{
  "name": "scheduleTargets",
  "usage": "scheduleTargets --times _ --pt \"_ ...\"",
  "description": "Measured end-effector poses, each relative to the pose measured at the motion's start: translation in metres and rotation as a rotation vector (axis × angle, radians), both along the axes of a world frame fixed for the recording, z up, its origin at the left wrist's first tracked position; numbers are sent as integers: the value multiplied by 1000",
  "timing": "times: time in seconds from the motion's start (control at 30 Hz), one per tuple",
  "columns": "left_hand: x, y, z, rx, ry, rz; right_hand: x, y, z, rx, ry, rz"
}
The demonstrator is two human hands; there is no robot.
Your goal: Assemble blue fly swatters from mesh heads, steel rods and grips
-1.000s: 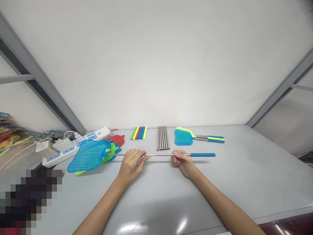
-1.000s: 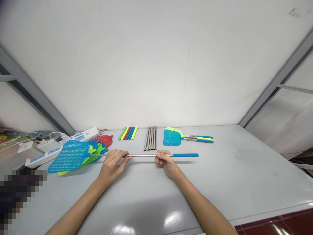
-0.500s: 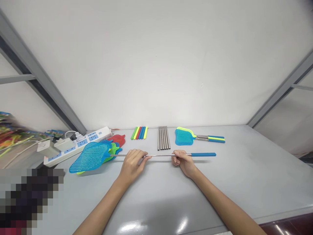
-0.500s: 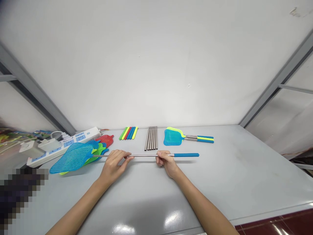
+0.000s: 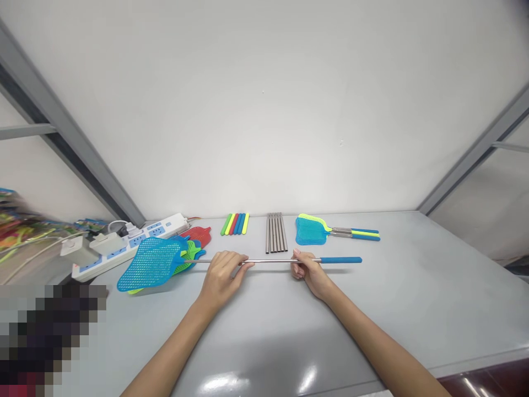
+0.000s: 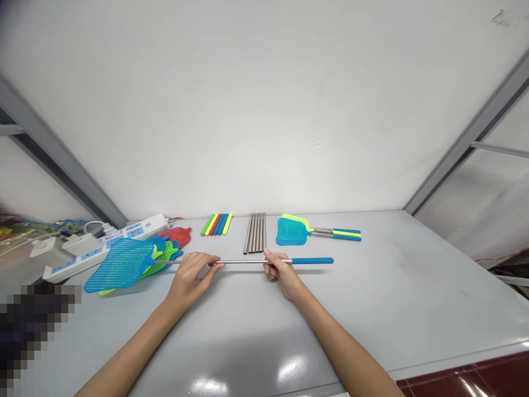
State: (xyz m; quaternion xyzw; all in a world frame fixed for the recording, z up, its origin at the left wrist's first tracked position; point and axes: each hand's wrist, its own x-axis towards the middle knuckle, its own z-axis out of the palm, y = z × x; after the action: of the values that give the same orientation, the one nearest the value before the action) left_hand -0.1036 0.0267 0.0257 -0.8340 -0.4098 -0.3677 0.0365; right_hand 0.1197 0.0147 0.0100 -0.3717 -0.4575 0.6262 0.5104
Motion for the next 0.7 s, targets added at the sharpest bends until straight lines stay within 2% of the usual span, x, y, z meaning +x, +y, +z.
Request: scheduleTargets --times 0.3,0.7 --pt "1 -1 2 14 -9 -5 0 0 -1 -19 35 13" --pt "2 -2 5 -6 -12 62 -1 -1 1 -29 98 38"
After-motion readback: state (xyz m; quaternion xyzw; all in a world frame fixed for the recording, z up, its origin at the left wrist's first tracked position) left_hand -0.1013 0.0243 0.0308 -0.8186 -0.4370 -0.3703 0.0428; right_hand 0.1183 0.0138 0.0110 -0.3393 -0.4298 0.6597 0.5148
